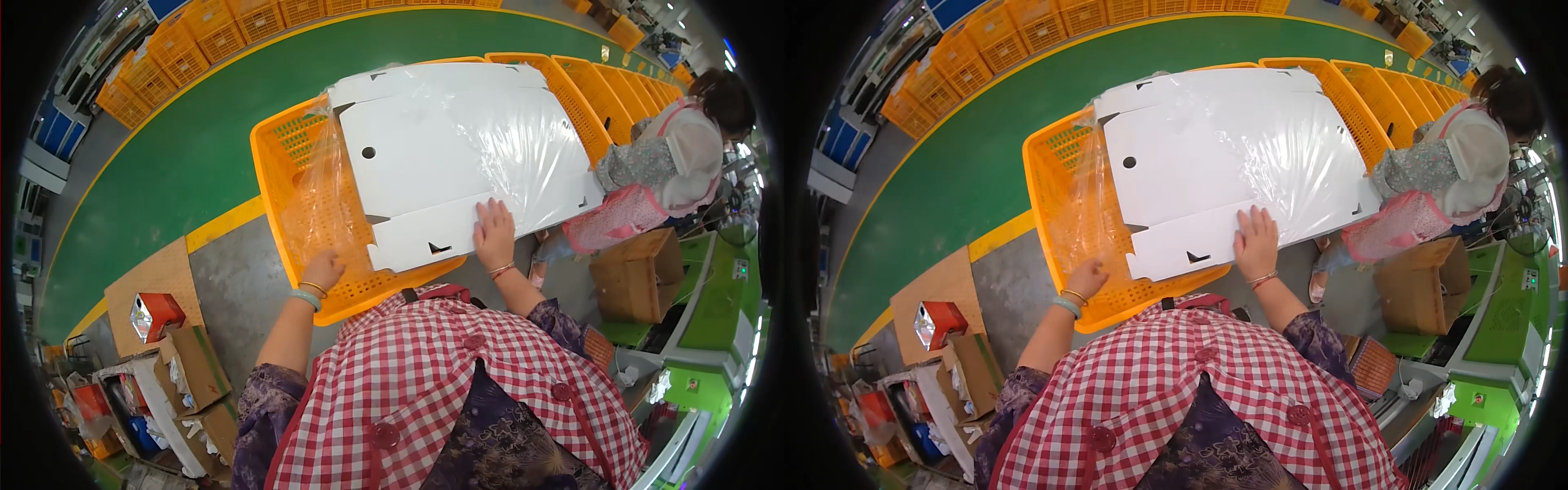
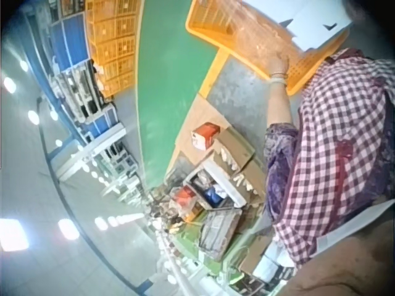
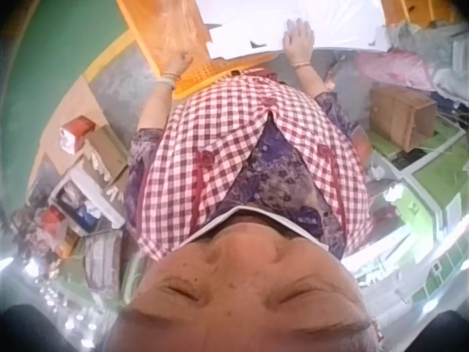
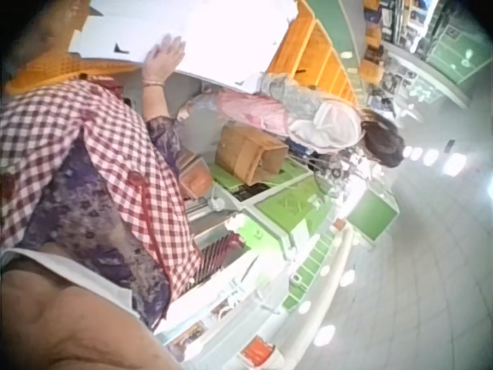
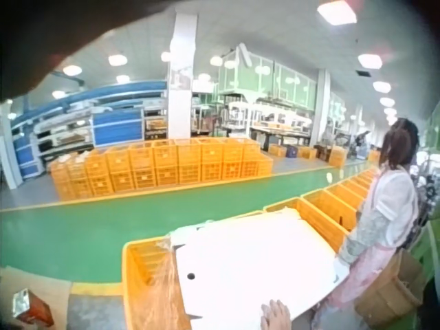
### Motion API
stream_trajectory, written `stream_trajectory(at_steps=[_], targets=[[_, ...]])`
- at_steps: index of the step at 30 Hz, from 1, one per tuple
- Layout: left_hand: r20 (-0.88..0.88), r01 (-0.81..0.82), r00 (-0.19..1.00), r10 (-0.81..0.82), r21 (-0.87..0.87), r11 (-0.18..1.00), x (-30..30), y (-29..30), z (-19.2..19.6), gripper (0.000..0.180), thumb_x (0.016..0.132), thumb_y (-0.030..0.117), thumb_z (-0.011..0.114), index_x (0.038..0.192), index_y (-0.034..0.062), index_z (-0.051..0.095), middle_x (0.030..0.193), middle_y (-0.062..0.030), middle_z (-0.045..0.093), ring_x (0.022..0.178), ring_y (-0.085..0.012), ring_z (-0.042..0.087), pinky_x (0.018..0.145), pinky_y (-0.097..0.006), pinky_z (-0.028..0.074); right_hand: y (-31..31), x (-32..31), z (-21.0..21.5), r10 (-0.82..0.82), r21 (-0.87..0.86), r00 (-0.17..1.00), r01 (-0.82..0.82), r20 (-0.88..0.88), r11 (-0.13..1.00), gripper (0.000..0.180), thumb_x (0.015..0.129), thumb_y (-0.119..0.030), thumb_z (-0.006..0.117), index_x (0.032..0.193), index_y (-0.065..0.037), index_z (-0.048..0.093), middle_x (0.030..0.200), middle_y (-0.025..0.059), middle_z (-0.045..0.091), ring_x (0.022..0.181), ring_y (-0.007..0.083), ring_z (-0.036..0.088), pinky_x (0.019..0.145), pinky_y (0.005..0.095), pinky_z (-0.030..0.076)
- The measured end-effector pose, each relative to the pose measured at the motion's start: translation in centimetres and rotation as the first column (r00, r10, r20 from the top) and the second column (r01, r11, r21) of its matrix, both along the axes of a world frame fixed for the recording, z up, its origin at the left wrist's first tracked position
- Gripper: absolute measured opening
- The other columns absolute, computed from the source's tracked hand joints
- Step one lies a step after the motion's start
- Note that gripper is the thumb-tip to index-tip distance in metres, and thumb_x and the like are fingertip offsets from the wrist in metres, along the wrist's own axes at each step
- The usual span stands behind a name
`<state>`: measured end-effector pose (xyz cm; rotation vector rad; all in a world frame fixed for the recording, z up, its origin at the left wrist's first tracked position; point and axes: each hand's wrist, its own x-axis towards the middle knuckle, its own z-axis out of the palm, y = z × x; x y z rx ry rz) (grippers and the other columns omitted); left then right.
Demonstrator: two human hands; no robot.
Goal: The person assembles white cardboard boxes by hand on a factory assembly line. They unwrap a flat-packed box, fold the side flaps to form the box structure, and tuck the tabs into place. The process is repeated for multiple units, with the finished boxes being stacked in a yellow plastic crate.
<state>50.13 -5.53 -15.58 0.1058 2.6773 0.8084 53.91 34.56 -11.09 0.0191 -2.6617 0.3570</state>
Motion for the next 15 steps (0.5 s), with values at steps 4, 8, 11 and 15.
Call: stream_trajectory(at_steps=[4, 8, 11, 15], targets=[[0.093, -0.280, 0.957, 0.276, 0.552, 0.785, 0.2, 3.5, -0.1, 0.050, 0.084, 0.039, 0.063, 0.119, 0.0042, 0.055, 0.119, -0.0139, 0.058, 0.097, -0.0248, 0.060, 0.080, -0.033, 0.048, -3.4, 2.0, 2.0, 0.162, -0.091, 0.986, -0.157, 0.046, 0.983, 0.045, 0.081, -0.024, 0.061, 0.123, -0.010, 0.055, 0.132, 0.0172, 0.047, 0.126, 0.0372, 0.039, 0.105, 0.0508, 0.030], [0.574, -0.689, 0.725, 0.381, 0.618, 0.378, -1.8, 6.1, 1.4, 0.045, 0.093, 0.038, 0.052, 0.124, 0.0061, 0.052, 0.121, -0.0087, 0.056, 0.098, -0.0201, 0.058, 0.079, -0.031, 0.047, -5.1, 2.6, 2.5, 0.200, -0.082, 0.977, -0.194, 0.069, 0.978, 0.045, 0.081, -0.026, 0.061, 0.123, -0.011, 0.055, 0.131, 0.0153, 0.048, 0.125, 0.0356, 0.040, 0.104, 0.0510, 0.031], [0.510, -0.561, 0.827, 0.234, 0.739, 0.372, -2.5, 8.6, 0.1, 0.040, 0.096, 0.035, 0.047, 0.123, 0.0057, 0.052, 0.119, -0.0091, 0.057, 0.096, -0.0207, 0.058, 0.077, -0.031, 0.047, -4.9, 2.7, 2.6, 0.193, -0.081, 0.977, -0.186, 0.086, 0.979, 0.044, 0.082, -0.026, 0.061, 0.124, -0.011, 0.055, 0.132, 0.0143, 0.047, 0.125, 0.0348, 0.040, 0.105, 0.0511, 0.030], [0.233, -0.529, 0.840, 0.490, 0.556, 0.641, -2.6, 7.8, -9.1, 0.031, 0.097, 0.028, 0.041, 0.111, 0.0046, 0.055, 0.093, -0.0179, 0.066, 0.079, -0.0300, 0.062, 0.070, -0.039, 0.048, -5.3, 2.7, 2.9, 0.198, -0.075, 0.975, -0.191, 0.097, 0.979, 0.044, 0.083, -0.025, 0.060, 0.124, -0.012, 0.055, 0.132, 0.0137, 0.047, 0.125, 0.0339, 0.040, 0.105, 0.0513, 0.029]])
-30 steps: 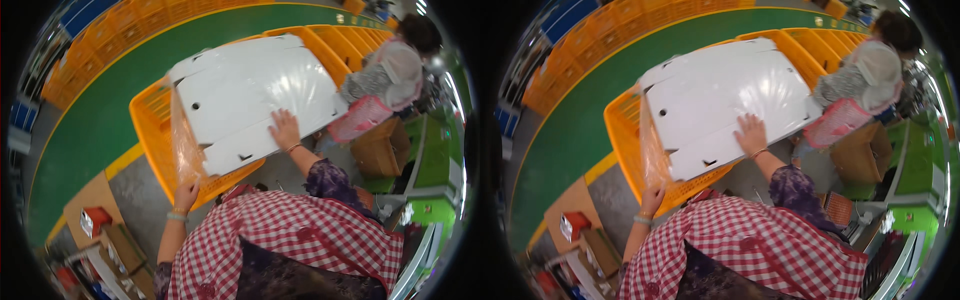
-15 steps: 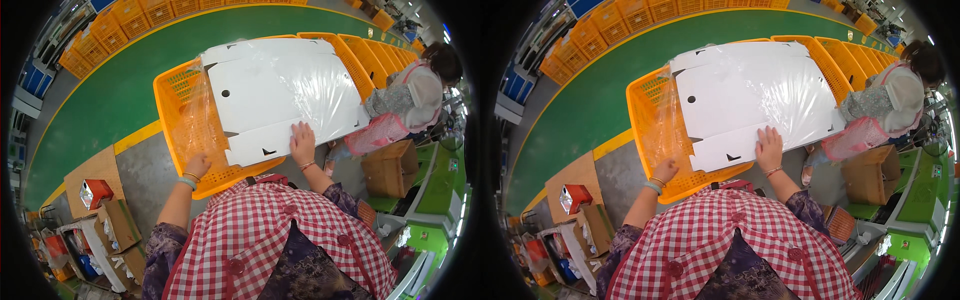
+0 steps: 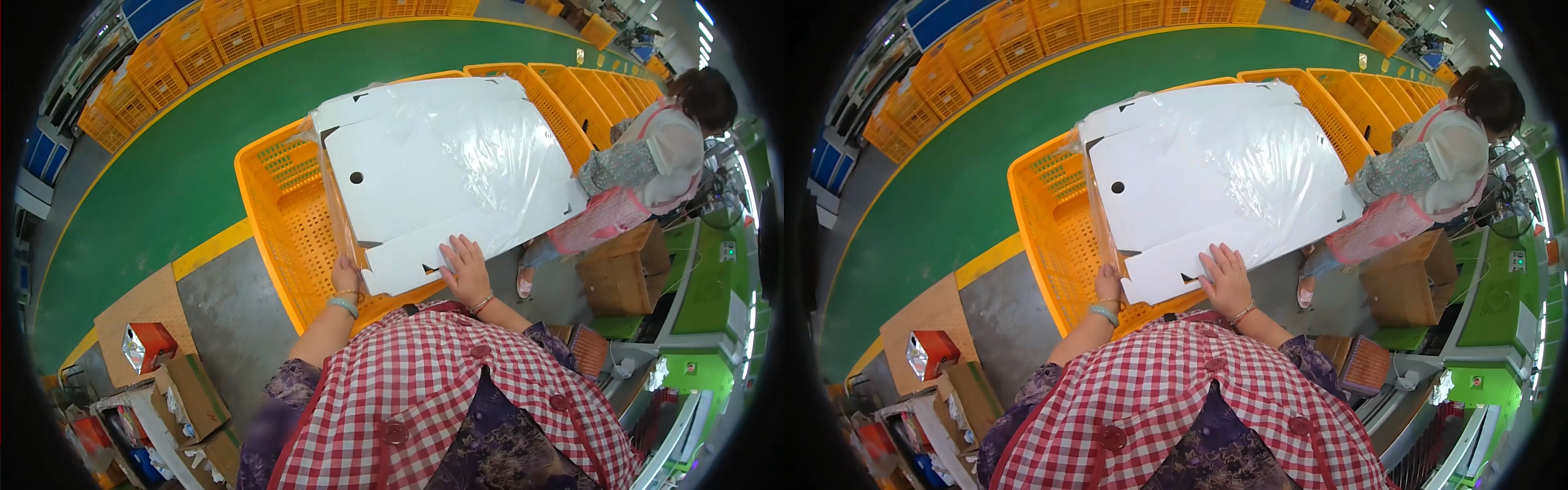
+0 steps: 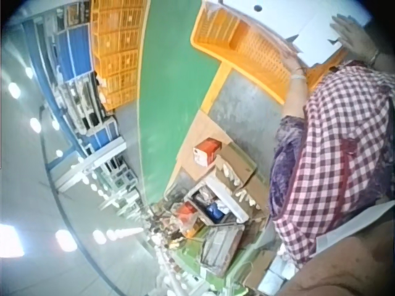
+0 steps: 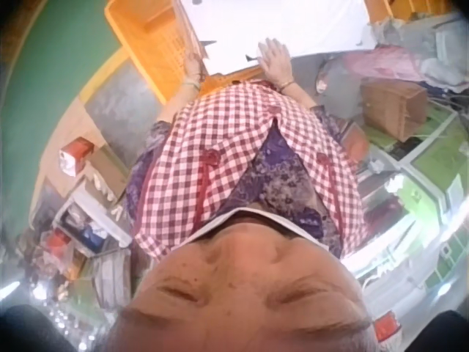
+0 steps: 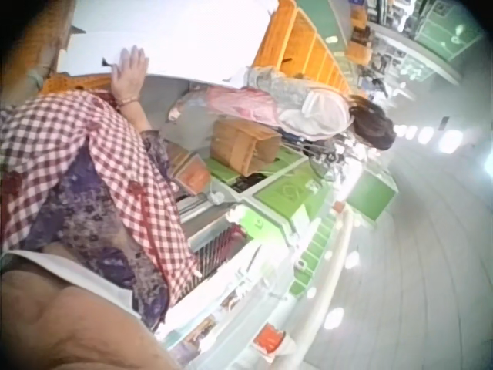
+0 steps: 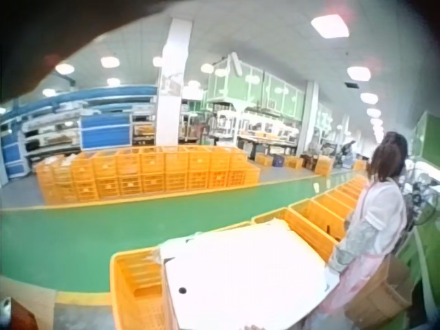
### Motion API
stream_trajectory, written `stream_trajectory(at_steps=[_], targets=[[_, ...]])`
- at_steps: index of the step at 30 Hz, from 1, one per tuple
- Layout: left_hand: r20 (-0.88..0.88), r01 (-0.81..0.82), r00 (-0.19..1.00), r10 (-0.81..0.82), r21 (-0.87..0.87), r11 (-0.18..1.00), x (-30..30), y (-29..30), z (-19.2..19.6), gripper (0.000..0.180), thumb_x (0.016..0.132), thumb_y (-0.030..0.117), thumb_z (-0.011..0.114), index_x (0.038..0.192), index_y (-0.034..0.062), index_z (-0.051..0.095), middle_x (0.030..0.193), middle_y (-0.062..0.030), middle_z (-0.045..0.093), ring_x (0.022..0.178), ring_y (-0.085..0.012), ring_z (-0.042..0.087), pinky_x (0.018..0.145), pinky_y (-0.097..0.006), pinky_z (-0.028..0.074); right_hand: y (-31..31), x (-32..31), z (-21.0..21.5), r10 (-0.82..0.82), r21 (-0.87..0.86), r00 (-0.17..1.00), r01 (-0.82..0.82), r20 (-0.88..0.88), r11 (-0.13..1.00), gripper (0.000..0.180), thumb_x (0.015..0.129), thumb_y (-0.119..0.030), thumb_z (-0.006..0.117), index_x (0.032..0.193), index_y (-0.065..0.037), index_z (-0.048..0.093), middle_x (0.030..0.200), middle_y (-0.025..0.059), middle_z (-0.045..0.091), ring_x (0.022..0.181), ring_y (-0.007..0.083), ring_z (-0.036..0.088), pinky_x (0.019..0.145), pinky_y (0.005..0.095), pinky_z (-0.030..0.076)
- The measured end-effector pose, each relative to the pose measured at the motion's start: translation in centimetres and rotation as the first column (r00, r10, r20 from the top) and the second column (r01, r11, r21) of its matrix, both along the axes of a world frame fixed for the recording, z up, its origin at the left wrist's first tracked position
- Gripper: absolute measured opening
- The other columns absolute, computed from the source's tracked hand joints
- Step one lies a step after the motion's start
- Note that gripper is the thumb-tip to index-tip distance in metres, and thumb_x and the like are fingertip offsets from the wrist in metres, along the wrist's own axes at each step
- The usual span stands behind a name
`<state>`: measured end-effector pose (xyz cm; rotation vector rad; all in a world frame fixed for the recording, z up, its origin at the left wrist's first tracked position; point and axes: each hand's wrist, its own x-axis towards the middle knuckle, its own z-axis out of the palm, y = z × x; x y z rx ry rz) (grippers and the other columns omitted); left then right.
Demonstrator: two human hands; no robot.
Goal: The person assembles white cardboard boxes by hand on a factory assembly line. They unwrap a flat-packed box, fold the side flaps to form the box structure, and tuck the tabs into place. The process is repeated for multiple units, with the finished boxes being stacked in a yellow plastic crate.
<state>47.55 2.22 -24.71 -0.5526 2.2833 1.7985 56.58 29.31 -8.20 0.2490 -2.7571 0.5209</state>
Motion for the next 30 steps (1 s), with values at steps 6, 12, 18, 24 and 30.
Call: stream_trajectory(at_steps=[6, 12, 18, 24, 30], targets=[[-0.065, 0.157, 0.978, -0.199, -0.402, 0.902, -0.2, 0.8, -2.1, 0.030, 0.098, 0.032, 0.033, 0.098, 0.0094, 0.054, 0.088, -0.0255, 0.064, 0.082, -0.0454, 0.060, 0.070, -0.052, 0.046, -0.8, 0.4, 0.0, -0.058, 0.044, 0.997, 0.056, 0.051, 0.997, 0.045, 0.084, -0.024, 0.058, 0.127, -0.012, 0.052, 0.134, 0.0134, 0.046, 0.127, 0.0339, 0.038, 0.106, 0.0528, 0.027], [0.312, 0.476, 0.877, -0.365, -0.469, 0.744, -2.8, -0.4, 0.6, 0.031, 0.097, 0.029, 0.034, 0.114, 0.0101, 0.051, 0.099, -0.0253, 0.063, 0.096, -0.0422, 0.059, 0.081, -0.049, 0.046, -1.2, 0.6, 0.0, -0.113, 0.067, 0.986, 0.105, 0.123, 0.992, 0.047, 0.084, -0.022, 0.057, 0.130, -0.013, 0.051, 0.136, 0.0131, 0.045, 0.129, 0.0331, 0.037, 0.106, 0.0534, 0.025], [0.218, 0.622, 0.781, -0.586, -0.363, 0.694, -6.1, 0.7, -4.9, 0.030, 0.094, 0.020, 0.042, 0.122, 0.0128, 0.051, 0.098, -0.0288, 0.062, 0.095, -0.0413, 0.061, 0.082, -0.046, 0.047, -1.4, 0.6, 0.6, -0.138, 0.082, 0.970, 0.124, 0.198, 0.989, 0.050, 0.083, -0.019, 0.057, 0.131, -0.011, 0.049, 0.139, 0.0128, 0.043, 0.131, 0.0326, 0.036, 0.108, 0.0518, 0.023], [-0.025, 0.284, 0.956, -0.293, 0.338, 0.897, -14.1, -2.4, -2.5, 0.052, 0.084, 0.016, 0.062, 0.131, 0.0080, 0.044, 0.107, -0.0104, 0.061, 0.094, -0.0205, 0.058, 0.079, -0.034, 0.047, -2.8, 0.9, -0.4, -0.236, 0.075, 0.956, 0.226, 0.172, 0.971, 0.049, 0.083, -0.016, 0.055, 0.132, -0.012, 0.049, 0.139, 0.0126, 0.043, 0.131, 0.0326, 0.035, 0.108, 0.0518, 0.022], [-0.117, 0.131, 0.987, -0.107, 0.226, 0.965, -23.3, -2.9, 7.1, 0.052, 0.085, 0.024, 0.062, 0.131, 0.0081, 0.045, 0.098, -0.0088, 0.064, 0.084, -0.0171, 0.060, 0.069, -0.031, 0.047, -2.8, 0.6, 0.1, -0.217, 0.105, 0.964, 0.202, 0.151, 0.974, 0.049, 0.084, -0.015, 0.053, 0.133, -0.012, 0.048, 0.139, 0.0125, 0.043, 0.132, 0.0327, 0.035, 0.109, 0.0517, 0.022]])
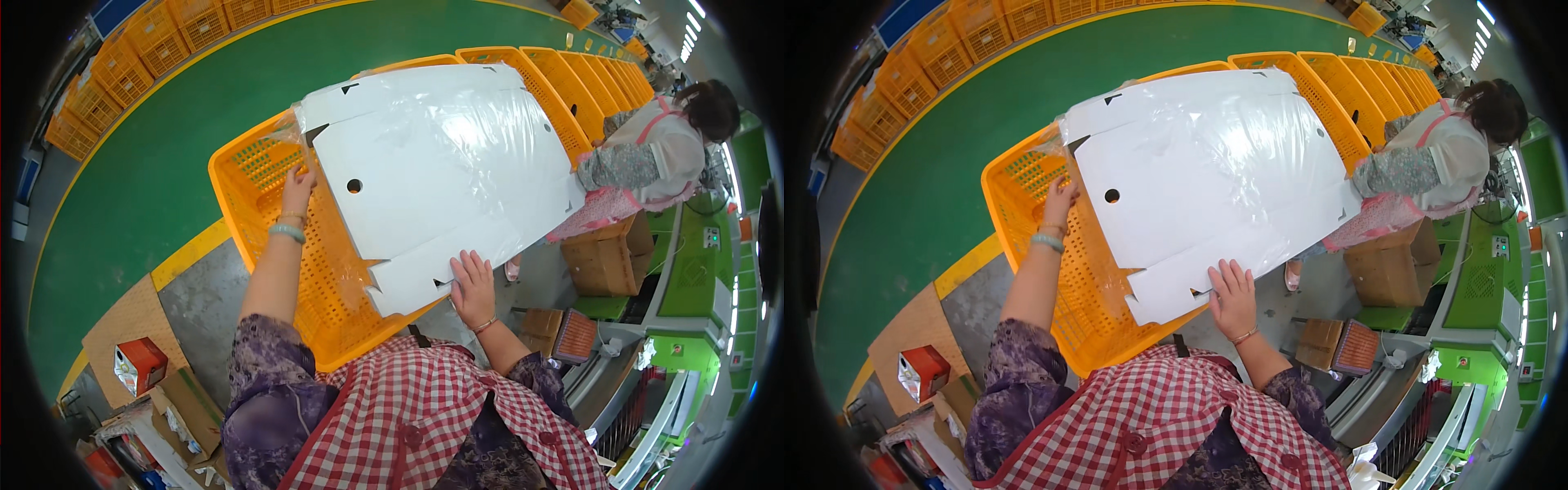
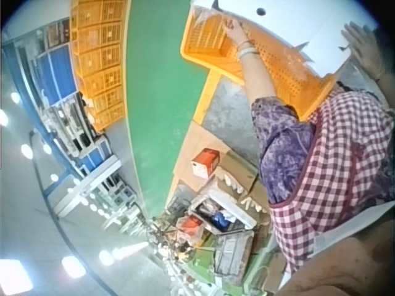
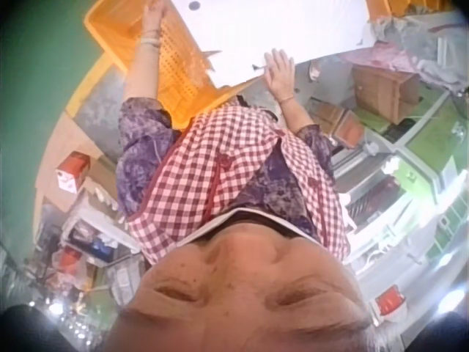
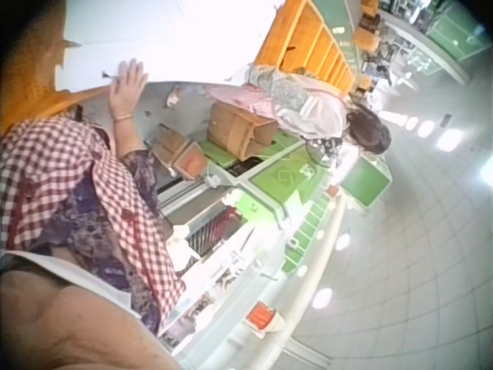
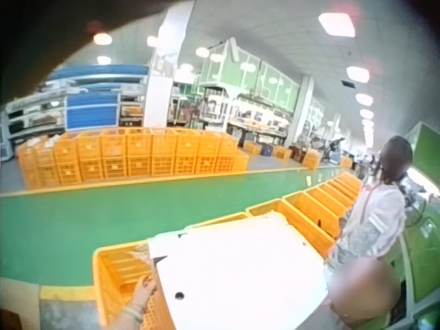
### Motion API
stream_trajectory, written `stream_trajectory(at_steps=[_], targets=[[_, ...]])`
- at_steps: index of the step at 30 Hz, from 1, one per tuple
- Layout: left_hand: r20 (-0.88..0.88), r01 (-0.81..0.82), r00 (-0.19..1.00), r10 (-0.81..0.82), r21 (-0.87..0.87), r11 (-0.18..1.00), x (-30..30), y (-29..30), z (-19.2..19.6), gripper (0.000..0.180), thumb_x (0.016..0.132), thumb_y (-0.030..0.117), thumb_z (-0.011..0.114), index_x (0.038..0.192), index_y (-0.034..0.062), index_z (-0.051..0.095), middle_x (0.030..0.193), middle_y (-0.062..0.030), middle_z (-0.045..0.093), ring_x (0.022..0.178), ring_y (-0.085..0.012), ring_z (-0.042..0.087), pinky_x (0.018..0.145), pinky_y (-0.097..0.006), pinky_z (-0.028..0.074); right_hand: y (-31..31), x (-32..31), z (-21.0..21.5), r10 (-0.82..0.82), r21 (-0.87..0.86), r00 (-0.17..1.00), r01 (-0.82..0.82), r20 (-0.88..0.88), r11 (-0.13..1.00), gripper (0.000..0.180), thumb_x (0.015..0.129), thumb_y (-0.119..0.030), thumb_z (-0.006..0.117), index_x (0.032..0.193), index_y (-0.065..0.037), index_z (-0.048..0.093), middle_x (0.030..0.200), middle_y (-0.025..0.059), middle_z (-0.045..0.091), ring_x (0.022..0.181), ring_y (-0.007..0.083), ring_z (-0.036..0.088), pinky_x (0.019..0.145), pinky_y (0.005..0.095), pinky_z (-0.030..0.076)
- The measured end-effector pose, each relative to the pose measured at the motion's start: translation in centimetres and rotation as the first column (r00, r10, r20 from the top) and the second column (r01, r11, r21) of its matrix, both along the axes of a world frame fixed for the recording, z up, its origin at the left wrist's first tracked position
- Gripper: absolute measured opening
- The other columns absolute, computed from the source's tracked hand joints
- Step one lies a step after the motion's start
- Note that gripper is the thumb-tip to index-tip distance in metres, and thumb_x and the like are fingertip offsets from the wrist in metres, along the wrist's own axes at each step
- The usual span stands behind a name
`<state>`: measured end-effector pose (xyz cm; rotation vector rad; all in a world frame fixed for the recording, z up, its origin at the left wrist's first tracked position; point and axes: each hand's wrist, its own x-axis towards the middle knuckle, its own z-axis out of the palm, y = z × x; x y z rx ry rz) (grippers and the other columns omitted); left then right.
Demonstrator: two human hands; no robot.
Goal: The person assembles white cardboard boxes by hand on a factory assembly line. They unwrap a flat-packed box, fold the side flaps to form the box structure, and tuck the tabs into place. The process is repeated for multiple units, with the finished boxes being stacked in a yellow plastic crate.
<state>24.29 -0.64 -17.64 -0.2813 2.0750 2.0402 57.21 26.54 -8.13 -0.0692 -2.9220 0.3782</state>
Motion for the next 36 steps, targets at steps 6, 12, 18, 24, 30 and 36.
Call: stream_trajectory(at_steps=[6, 12, 18, 24, 30, 36], targets=[[-0.178, -0.041, 0.979, -0.100, -0.650, 0.759, -1.5, 0.7, 0.9, 0.027, 0.088, 0.029, 0.050, 0.096, 0.0088, 0.066, 0.092, -0.0171, 0.065, 0.087, -0.0337, 0.062, 0.076, -0.043, 0.048, 0.5, 0.2, -0.3, 0.010, 0.019, 0.999, -0.010, -0.037, 1.000, 0.049, 0.083, -0.015, 0.053, 0.132, -0.013, 0.048, 0.139, 0.0110, 0.043, 0.131, 0.0311, 0.035, 0.109, 0.0513, 0.022], [-0.111, 0.049, 0.959, -0.261, -0.843, 0.536, -0.7, -2.8, 4.0, 0.027, 0.088, 0.027, 0.046, 0.093, 0.0072, 0.064, 0.099, -0.0178, 0.065, 0.091, -0.0374, 0.061, 0.080, -0.046, 0.047, -0.5, 0.4, -1.8, -0.093, -0.045, 0.978, 0.087, -0.186, 0.995, 0.047, 0.081, -0.013, 0.053, 0.128, -0.014, 0.052, 0.136, 0.0083, 0.047, 0.130, 0.0294, 0.038, 0.108, 0.0534, 0.023], [-0.101, 0.010, 0.982, -0.157, -0.811, 0.585, -0.9, -1.2, 4.6, 0.034, 0.085, 0.033, 0.053, 0.103, 0.0043, 0.060, 0.100, -0.0222, 0.063, 0.096, -0.0393, 0.059, 0.084, -0.045, 0.047, -2.0, 0.1, -2.4, -0.226, -0.101, 0.948, 0.208, -0.223, 0.973, 0.045, 0.078, -0.010, 0.053, 0.123, -0.013, 0.055, 0.134, 0.0072, 0.049, 0.130, 0.0279, 0.039, 0.108, 0.0554, 0.022], [-0.332, -0.164, 0.931, -0.150, -0.749, 0.642, -4.5, -0.2, 6.1, 0.064, 0.077, 0.035, 0.064, 0.129, 0.0045, 0.042, 0.130, -0.0247, 0.043, 0.118, -0.0381, 0.046, 0.099, -0.043, 0.039, -3.1, -0.6, -3.0, -0.308, -0.142, 0.919, 0.280, -0.246, 0.949, 0.047, 0.073, -0.006, 0.051, 0.120, -0.012, 0.056, 0.132, 0.0071, 0.051, 0.130, 0.0276, 0.040, 0.110, 0.0548, 0.020], [-0.329, -0.104, 0.849, -0.413, -0.872, 0.479, -9.0, -0.8, 4.9, 0.070, 0.076, 0.019, 0.061, 0.140, 0.0094, 0.033, 0.141, -0.0189, 0.036, 0.123, -0.0382, 0.043, 0.102, -0.042, 0.038, -3.8, -0.7, -2.4, -0.378, -0.106, 0.903, 0.363, -0.204, 0.926, 0.048, 0.074, -0.003, 0.046, 0.121, -0.011, 0.056, 0.132, 0.0076, 0.052, 0.130, 0.0286, 0.041, 0.111, 0.0520, 0.020], [-0.278, 0.141, 0.836, -0.474, -0.725, 0.674, -15.6, -1.6, 5.2, 0.053, 0.079, 0.005, 0.048, 0.132, 0.0126, 0.049, 0.132, -0.0111, 0.051, 0.123, -0.0286, 0.047, 0.103, -0.038, 0.038, -5.0, -1.6, -1.8, -0.526, -0.056, 0.843, 0.523, -0.112, 0.850, 0.046, 0.078, -0.004, 0.046, 0.123, -0.011, 0.053, 0.133, 0.0076, 0.052, 0.129, 0.0307, 0.041, 0.108, 0.0500, 0.026]])
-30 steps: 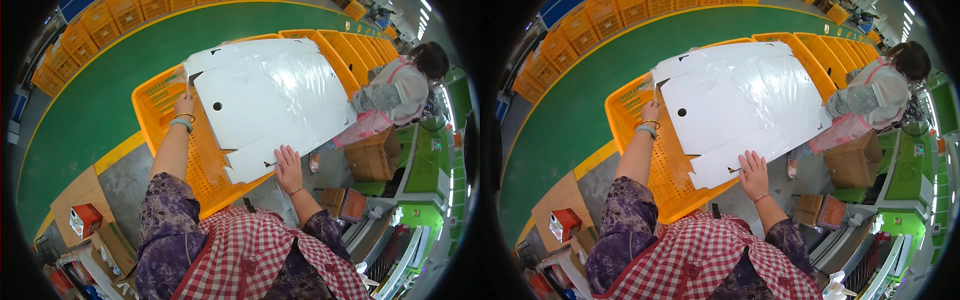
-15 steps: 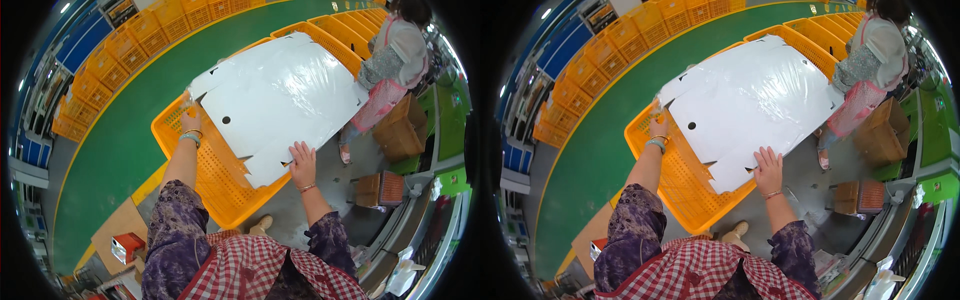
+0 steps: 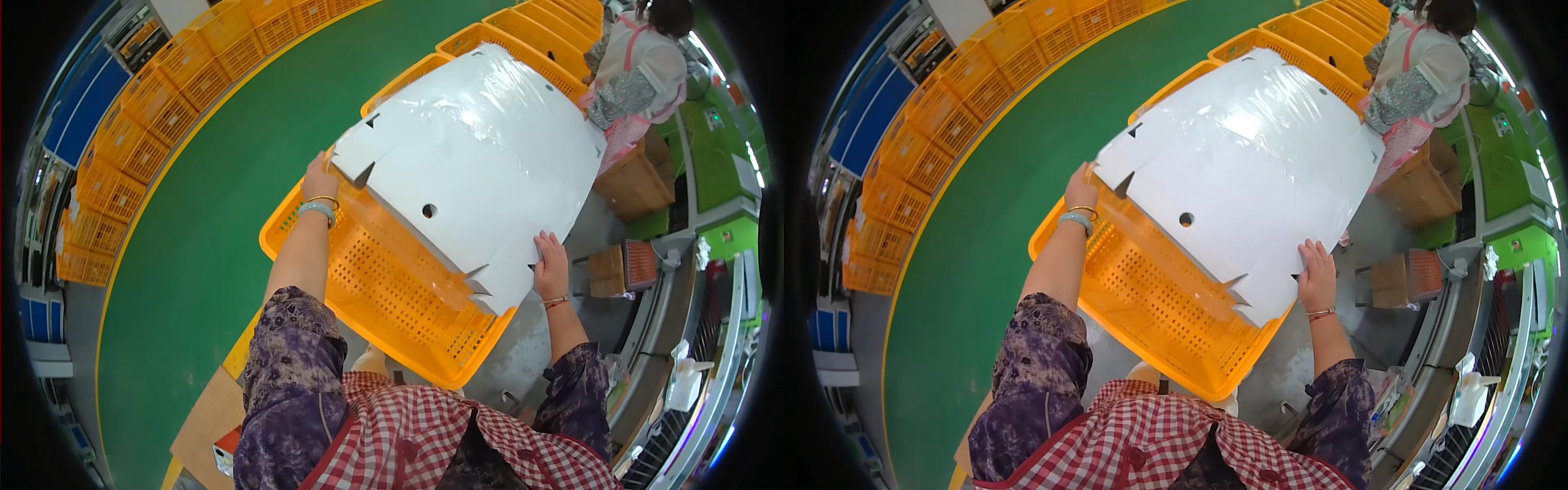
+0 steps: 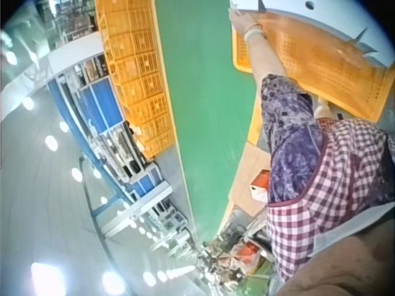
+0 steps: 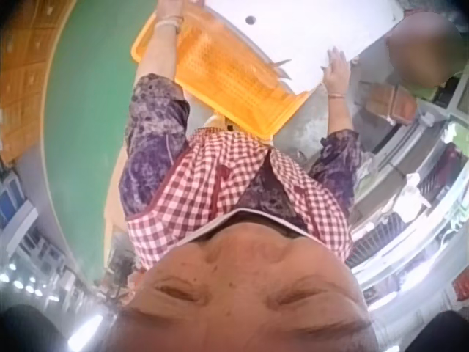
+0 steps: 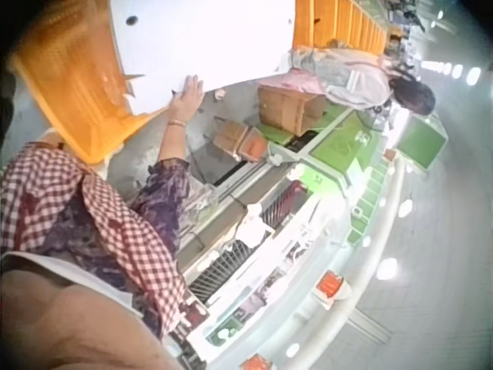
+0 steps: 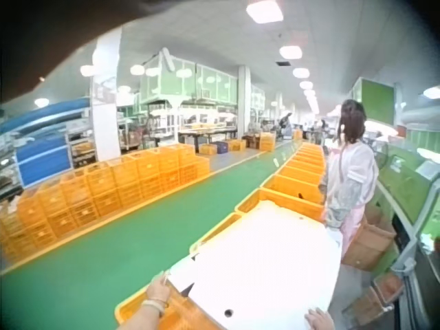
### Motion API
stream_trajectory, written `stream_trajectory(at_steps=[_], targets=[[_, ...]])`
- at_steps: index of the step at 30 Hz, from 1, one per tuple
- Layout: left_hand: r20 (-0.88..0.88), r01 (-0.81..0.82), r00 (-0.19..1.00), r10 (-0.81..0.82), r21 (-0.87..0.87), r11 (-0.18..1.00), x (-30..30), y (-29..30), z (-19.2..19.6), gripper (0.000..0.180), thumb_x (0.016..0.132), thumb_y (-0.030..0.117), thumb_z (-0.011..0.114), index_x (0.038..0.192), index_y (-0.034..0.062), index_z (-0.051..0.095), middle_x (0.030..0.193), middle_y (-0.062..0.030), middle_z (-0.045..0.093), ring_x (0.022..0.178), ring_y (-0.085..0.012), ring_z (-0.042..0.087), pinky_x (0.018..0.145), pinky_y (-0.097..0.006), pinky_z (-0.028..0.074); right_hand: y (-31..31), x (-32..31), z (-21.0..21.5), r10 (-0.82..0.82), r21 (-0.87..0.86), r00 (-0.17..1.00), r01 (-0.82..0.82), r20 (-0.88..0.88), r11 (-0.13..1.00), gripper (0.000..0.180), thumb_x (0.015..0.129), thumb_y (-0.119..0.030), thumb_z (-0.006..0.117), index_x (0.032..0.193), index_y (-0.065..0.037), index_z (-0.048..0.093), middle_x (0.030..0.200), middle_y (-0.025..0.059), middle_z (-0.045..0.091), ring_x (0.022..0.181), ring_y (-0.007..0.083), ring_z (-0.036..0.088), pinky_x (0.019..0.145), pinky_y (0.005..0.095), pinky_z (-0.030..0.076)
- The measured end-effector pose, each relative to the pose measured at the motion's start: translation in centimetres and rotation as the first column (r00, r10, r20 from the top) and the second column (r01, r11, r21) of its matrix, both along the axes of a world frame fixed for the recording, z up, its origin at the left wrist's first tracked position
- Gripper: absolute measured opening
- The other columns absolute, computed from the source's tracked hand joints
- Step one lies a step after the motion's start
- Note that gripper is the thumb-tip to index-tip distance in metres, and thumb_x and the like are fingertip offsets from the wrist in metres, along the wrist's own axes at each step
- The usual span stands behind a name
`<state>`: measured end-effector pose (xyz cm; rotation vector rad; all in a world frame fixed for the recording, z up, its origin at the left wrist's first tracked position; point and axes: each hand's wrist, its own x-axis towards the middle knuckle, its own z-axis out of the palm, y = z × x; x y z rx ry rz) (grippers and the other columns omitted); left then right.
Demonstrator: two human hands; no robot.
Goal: The person assembles white cardboard boxes by hand on a factory assembly line. They unwrap a flat-packed box, fold the side flaps to form the box structure, and tuck the tabs into place. The process is repeated for multiple units, with the finished boxes being stacked in a yellow plastic crate.
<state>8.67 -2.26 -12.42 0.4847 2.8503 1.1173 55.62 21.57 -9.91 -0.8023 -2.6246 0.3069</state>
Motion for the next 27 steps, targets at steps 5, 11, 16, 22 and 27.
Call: stream_trajectory(at_steps=[5, 11, 16, 22, 27], targets=[[0.051, 0.064, 0.997, -0.059, -0.114, 0.991, -3.4, 0.0, 0.3, 0.032, 0.085, 0.016, 0.048, 0.111, 0.0088, 0.064, 0.107, -0.0167, 0.064, 0.103, -0.0333, 0.059, 0.089, -0.042, 0.046, -3.1, -2.3, -0.2, -0.212, -0.048, 0.975, 0.209, -0.069, 0.977, 0.039, 0.084, -0.009, 0.048, 0.123, -0.007, 0.051, 0.133, 0.0132, 0.050, 0.128, 0.0368, 0.040, 0.106, 0.0452, 0.031], [0.171, 0.300, 0.953, -0.251, -0.401, 0.865, -6.1, -0.4, -6.6, 0.028, 0.088, 0.022, 0.049, 0.095, 0.0032, 0.068, 0.094, -0.0187, 0.066, 0.087, -0.0340, 0.064, 0.076, -0.044, 0.050, -5.1, -3.9, -0.6, -0.299, 0.041, 0.952, 0.302, -0.065, 0.952, 0.037, 0.085, -0.008, 0.048, 0.122, -0.003, 0.050, 0.133, 0.0171, 0.049, 0.128, 0.0397, 0.038, 0.106, 0.0440, 0.033], [0.574, 0.129, 0.815, -0.086, -0.036, 0.991, -4.1, -2.2, -20.3, 0.024, 0.089, 0.022, 0.051, 0.084, 0.0025, 0.065, 0.079, -0.0118, 0.069, 0.062, -0.0264, 0.066, 0.056, -0.039, 0.052, -5.2, -3.9, -0.6, -0.315, 0.071, 0.948, 0.317, -0.040, 0.946, 0.038, 0.085, -0.005, 0.048, 0.123, -0.003, 0.049, 0.132, 0.0174, 0.049, 0.128, 0.0397, 0.038, 0.106, 0.0442, 0.033], [0.666, 0.089, 0.729, -0.159, 0.138, 0.986, 2.4, 4.5, -25.3, 0.030, 0.094, 0.025, 0.044, 0.087, 0.0015, 0.062, 0.073, -0.0138, 0.065, 0.052, -0.0207, 0.062, 0.053, -0.034, 0.051, -4.8, -5.2, 0.1, -0.298, 0.069, 0.954, 0.300, -0.034, 0.951, 0.039, 0.084, -0.004, 0.046, 0.123, -0.004, 0.049, 0.133, 0.0141, 0.049, 0.129, 0.0377, 0.038, 0.106, 0.0431, 0.033], [0.735, 0.038, 0.637, -0.232, 0.271, 0.962, 11.2, 2.5, -23.1, 0.031, 0.094, 0.030, 0.046, 0.106, 0.0039, 0.057, 0.084, -0.0125, 0.065, 0.064, -0.0215, 0.064, 0.056, -0.032, 0.052, -5.2, -3.4, -1.0, -0.355, 0.063, 0.934, 0.357, -0.041, 0.932, 0.040, 0.083, -0.004, 0.046, 0.123, -0.006, 0.050, 0.133, 0.0132, 0.049, 0.129, 0.0370, 0.038, 0.106, 0.0424, 0.034]])
